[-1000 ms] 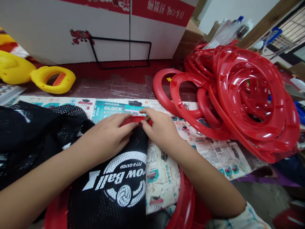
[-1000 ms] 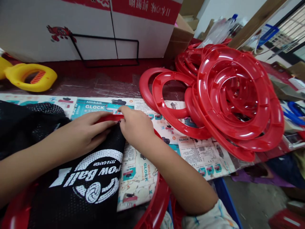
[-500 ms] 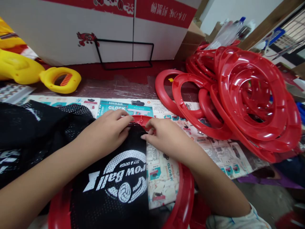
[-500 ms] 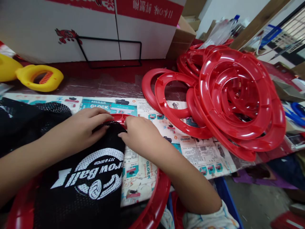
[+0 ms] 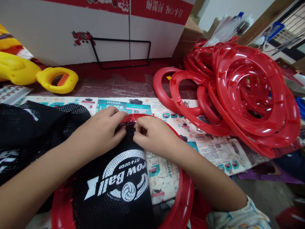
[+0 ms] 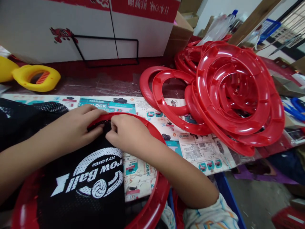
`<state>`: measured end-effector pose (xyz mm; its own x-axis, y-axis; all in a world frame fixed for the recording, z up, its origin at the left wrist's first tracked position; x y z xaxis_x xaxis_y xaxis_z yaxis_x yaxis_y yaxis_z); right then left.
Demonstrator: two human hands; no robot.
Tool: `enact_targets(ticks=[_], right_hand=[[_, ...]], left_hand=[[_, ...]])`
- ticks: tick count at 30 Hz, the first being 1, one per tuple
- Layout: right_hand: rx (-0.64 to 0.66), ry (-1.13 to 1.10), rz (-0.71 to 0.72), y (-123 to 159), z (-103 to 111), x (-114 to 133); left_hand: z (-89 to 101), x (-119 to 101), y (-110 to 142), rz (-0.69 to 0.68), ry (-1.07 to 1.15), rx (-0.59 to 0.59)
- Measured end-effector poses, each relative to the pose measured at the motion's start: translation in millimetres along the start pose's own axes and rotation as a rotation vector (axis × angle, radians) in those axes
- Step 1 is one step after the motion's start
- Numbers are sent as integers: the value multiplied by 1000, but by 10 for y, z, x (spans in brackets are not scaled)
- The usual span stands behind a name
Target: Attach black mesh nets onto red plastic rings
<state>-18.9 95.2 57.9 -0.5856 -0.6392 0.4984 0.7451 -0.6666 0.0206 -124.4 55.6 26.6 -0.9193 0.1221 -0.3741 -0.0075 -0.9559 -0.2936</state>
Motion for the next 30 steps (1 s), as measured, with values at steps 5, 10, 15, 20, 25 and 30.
enact_targets(ticks=[5,10,15,20,25,30], right_hand=[[2,-109,-96,21,56,-51],[112,232,-124,40,-61,-90],[131,342,-139,21,-122,-132],[111,352,-99,-1,-126,-123],[140,379,-80,13,-196,-98],[77,223,-84,35,-123,-55]], left_hand=[[-24,32,-12,27,72,24],[-1,29,-17,25,62,-21],[0,1,-16,-1,45,-28],[12,-92,-24,-84,70,-65],[-17,-109,-29,-118,73,-66],[-29,-100,-25,-118,74,-66]])
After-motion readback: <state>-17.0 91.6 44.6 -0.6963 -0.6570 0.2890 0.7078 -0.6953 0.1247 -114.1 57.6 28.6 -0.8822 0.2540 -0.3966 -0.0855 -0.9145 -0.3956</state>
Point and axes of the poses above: each hand's wrist, its own y-axis away from the middle knuckle, its own z-axis out of the back of the hand, x = y × z, the point moved 8 cm from there along -y, towards the middle knuckle, and after that the axes turned 9 degrees about -x, right-handed, at the moved point
